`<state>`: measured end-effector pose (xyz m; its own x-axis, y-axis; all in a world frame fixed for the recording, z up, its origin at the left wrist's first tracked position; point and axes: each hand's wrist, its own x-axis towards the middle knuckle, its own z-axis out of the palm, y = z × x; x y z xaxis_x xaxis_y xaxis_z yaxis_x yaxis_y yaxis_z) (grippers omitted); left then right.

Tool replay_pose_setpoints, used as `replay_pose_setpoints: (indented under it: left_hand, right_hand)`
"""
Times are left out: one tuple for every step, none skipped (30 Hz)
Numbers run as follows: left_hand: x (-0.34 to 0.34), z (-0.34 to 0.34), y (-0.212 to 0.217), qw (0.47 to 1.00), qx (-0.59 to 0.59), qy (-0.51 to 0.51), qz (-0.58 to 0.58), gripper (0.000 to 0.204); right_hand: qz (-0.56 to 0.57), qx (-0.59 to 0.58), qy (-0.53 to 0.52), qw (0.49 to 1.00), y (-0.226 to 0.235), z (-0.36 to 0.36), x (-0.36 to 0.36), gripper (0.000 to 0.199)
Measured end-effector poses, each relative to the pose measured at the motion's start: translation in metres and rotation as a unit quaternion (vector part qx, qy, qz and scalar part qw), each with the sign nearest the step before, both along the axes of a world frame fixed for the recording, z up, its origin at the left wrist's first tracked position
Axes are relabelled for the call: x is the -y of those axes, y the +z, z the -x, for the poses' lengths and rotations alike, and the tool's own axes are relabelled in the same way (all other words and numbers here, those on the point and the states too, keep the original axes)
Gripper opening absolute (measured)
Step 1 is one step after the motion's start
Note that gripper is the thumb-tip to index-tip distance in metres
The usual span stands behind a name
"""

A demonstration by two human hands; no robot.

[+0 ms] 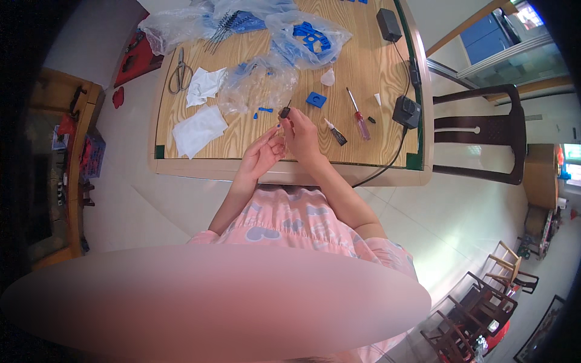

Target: The person assembles a component by hand, combining a blue plastic part, a metal spring, and a small black electronic module, using glue and a screwdriver.

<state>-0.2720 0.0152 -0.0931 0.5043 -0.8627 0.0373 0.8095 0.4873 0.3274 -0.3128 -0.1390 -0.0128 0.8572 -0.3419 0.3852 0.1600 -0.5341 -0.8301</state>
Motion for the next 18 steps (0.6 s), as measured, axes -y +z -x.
replay_pose_setpoints:
  left_hand:
    - [0.0002,0.0002,0.0001,1.0,0.0,0.0,0.001,0.04]
    - [0.0004,0.0003,0.0003,1.0,0.0,0.0,0.002,0.04]
    - [0.0006,0.0001,0.0004,1.0,0.0,-0.001,0.002,0.04]
    - [0.0005,-0.0003,-0.0001,1.0,0.001,-0.002,0.006,0.04]
    - [0.0004,-0.0006,-0.0005,1.0,0.003,-0.004,0.01,0.04]
    - [0.0004,-0.0007,-0.001,1.0,0.003,-0.004,0.01,0.04]
    - [0.0005,-0.0008,-0.0018,1.0,0.0,-0.004,0.009,0.04]
    - [0.0004,-0.0008,-0.0026,1.0,-0.002,-0.003,0.008,0.04]
    - [0.0,-0.0007,-0.0033,1.0,-0.002,-0.003,0.008,0.04]
    - [-0.0001,-0.0005,-0.0032,1.0,-0.003,-0.002,0.002,0.04]
    - [0.0,-0.0004,-0.0031,1.0,-0.004,-0.001,-0.005,0.039]
    - [0.0003,-0.0005,-0.0031,1.0,-0.004,-0.001,-0.004,0.039]
    - [0.0002,-0.0006,-0.0029,1.0,-0.004,-0.001,-0.001,0.039]
    - [0.0,-0.0007,-0.0027,1.0,-0.004,-0.001,0.002,0.039]
    - [-0.0004,-0.0005,-0.0025,1.0,-0.004,-0.001,0.002,0.039]
    - [-0.0002,-0.0003,-0.0016,1.0,-0.004,0.0,0.002,0.039]
    - [0.0001,-0.0002,-0.0008,1.0,-0.005,0.001,0.003,0.039]
    - [0.0006,-0.0002,0.0,1.0,-0.005,0.0,0.003,0.039]
  right_hand:
    - [-0.007,-0.001,0.001,1.0,-0.0008,0.0002,0.0002,0.014]
    - [-0.014,-0.003,0.001,1.0,-0.0011,0.0002,0.0004,0.014]
    - [-0.014,-0.002,0.001,1.0,-0.0009,0.0002,0.0006,0.014]
    - [-0.007,0.002,0.0,1.0,-0.0009,0.0,0.0006,0.014]
    - [0.0,0.006,-0.001,1.0,-0.0008,-0.0001,0.0005,0.014]
    - [0.0,0.006,-0.001,1.0,-0.0004,0.0002,0.0004,0.014]
    - [0.0,0.005,-0.001,1.0,0.0001,0.0005,0.0003,0.014]
    - [0.001,0.003,0.0,1.0,0.0005,0.0006,0.0002,0.015]
    - [0.001,0.003,0.0,1.0,0.0,0.0006,0.0002,0.015]
    - [0.002,0.004,0.0,1.0,-0.0007,0.0006,0.0004,0.015]
    - [0.002,0.005,-0.001,1.0,-0.0009,0.0006,0.0005,0.015]
    - [0.002,0.005,-0.001,1.0,-0.0004,0.0009,0.0006,0.015]
    - [0.003,0.003,-0.002,1.0,0.0009,0.0011,-0.0001,0.015]
    - [0.005,0.001,-0.002,1.0,0.0014,0.0011,-0.0007,0.015]
    - [0.004,0.001,-0.002,1.0,0.0007,0.0007,-0.0011,0.015]
    - [-0.008,-0.007,0.0,1.0,0.0004,0.0005,-0.0008,0.013]
    - [-0.021,-0.014,0.001,1.0,-0.0001,0.0002,-0.0005,0.01]
    - [-0.02,-0.014,0.0,1.0,-0.0013,0.0,0.0001,0.01]
